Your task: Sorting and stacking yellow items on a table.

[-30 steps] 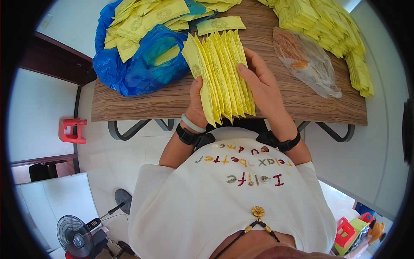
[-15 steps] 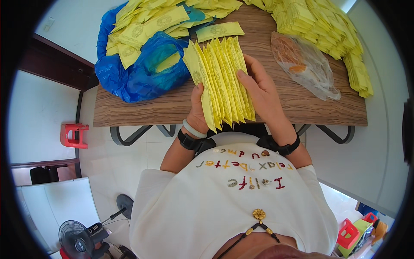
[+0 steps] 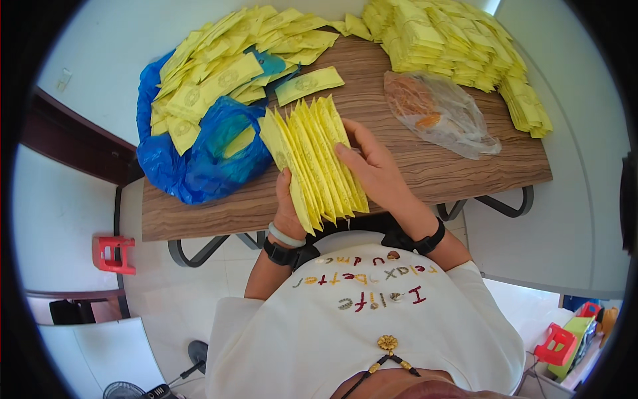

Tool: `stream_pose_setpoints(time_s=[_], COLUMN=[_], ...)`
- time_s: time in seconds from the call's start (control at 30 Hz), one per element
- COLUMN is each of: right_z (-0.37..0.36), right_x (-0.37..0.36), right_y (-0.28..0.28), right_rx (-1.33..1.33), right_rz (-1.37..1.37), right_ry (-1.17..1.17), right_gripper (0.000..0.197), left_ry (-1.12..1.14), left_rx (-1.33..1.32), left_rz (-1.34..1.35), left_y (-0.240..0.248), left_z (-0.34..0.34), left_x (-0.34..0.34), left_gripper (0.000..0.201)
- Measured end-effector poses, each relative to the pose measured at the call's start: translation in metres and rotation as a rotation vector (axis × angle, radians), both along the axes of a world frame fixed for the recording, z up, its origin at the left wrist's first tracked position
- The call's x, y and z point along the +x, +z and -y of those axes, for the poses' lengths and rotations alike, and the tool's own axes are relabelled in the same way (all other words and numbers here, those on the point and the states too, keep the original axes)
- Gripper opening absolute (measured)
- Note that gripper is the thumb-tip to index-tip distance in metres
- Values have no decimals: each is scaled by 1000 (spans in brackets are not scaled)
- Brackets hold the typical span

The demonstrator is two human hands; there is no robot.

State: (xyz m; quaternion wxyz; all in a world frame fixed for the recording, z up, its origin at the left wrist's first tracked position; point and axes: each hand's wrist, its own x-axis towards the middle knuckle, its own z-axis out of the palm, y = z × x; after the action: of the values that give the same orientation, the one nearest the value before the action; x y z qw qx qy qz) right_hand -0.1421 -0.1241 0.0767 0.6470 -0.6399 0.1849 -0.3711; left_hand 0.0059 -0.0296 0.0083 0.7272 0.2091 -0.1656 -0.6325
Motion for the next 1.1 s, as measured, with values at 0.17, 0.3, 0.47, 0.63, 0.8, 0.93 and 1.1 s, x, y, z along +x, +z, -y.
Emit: stream_pose_setpoints(time_s=[0.17, 0.3, 0.47, 0.63, 0.8, 0.93, 1.1], right_z=[-1, 1, 5, 15, 18, 24, 31], right_x=[-3, -3, -5, -12, -19, -28, -42], right_y=[2, 1, -1, -17, -26, -35, -47], right_rx=[13, -12, -80, -73, -39, -28, 22], right_rz=[2, -3, -32, -103, -112, -126, -145], right_ry=[24, 31, 3, -56, -108, -153, -234], right_gripper=[44, 44, 46, 48, 49, 48, 48], left_ry=[68, 38, 36, 69, 135, 145, 157], left_rx=[43, 6, -56, 71, 107, 114, 166], left_rz=[78, 48, 39, 27, 98, 66, 100], left_y=[0, -3, -12, -2, -16, -22, -15], left_z=[-2, 2, 4, -4, -4, -2, -10], left_x=[0, 4, 10, 3, 11, 13, 5], left_gripper=[75, 74, 72, 66, 61, 60, 61])
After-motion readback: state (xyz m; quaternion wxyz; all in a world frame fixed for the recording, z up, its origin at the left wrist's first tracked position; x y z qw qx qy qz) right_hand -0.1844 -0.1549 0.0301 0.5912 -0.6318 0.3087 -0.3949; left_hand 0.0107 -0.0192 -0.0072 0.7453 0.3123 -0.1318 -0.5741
